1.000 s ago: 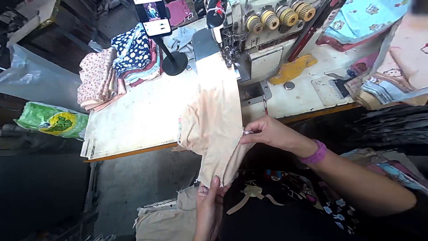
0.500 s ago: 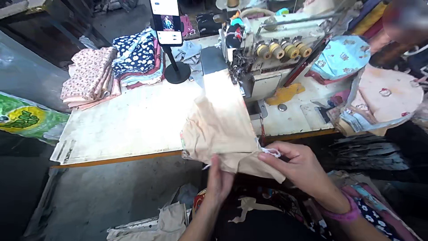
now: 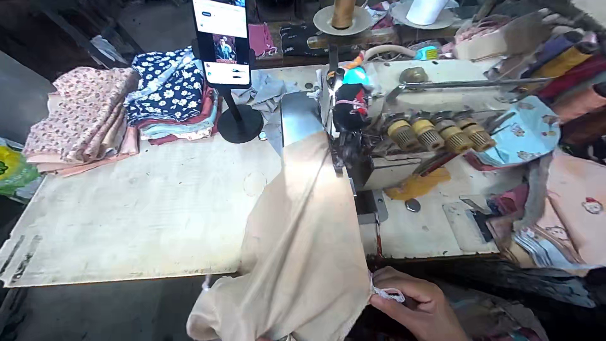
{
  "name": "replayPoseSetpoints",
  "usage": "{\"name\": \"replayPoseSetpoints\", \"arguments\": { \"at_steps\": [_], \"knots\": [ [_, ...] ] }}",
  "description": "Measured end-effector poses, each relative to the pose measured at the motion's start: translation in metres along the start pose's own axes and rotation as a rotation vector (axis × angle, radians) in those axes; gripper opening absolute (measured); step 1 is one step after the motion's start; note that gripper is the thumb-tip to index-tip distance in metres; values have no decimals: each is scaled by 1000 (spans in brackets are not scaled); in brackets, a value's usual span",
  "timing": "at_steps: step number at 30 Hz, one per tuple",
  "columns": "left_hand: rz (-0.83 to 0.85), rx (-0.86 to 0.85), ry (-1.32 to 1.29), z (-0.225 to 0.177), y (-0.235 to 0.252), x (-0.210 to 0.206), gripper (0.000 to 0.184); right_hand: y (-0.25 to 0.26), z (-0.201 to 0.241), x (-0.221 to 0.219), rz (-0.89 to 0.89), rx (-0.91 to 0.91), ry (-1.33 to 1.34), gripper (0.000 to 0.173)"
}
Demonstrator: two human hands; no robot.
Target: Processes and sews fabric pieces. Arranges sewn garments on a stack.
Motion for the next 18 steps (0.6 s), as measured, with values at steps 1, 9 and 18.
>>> {"name": "replayPoseSetpoints", "arguments": {
  "at_steps": [1,9,18],
  "knots": [
    [12,-2,4,1,6,-3,18,8,2,1,6,12,-3,4],
    [-42,208,-127,26,56,-30,31,76,18,-1,-73,16,16,5],
    [756,188,449,-41,198,-29,8,114,48,-18,-262,-34,-63,17]
  ]
}}
Point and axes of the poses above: each hand's wrist, its own y-axis towards the middle knuckle, its own x-axis out of the back of the hand, z = x × y, the point moved 3 cm from there along y, towards the middle knuckle, and after that the axes turned 5 degrees about -x, right-handed, at the moved point
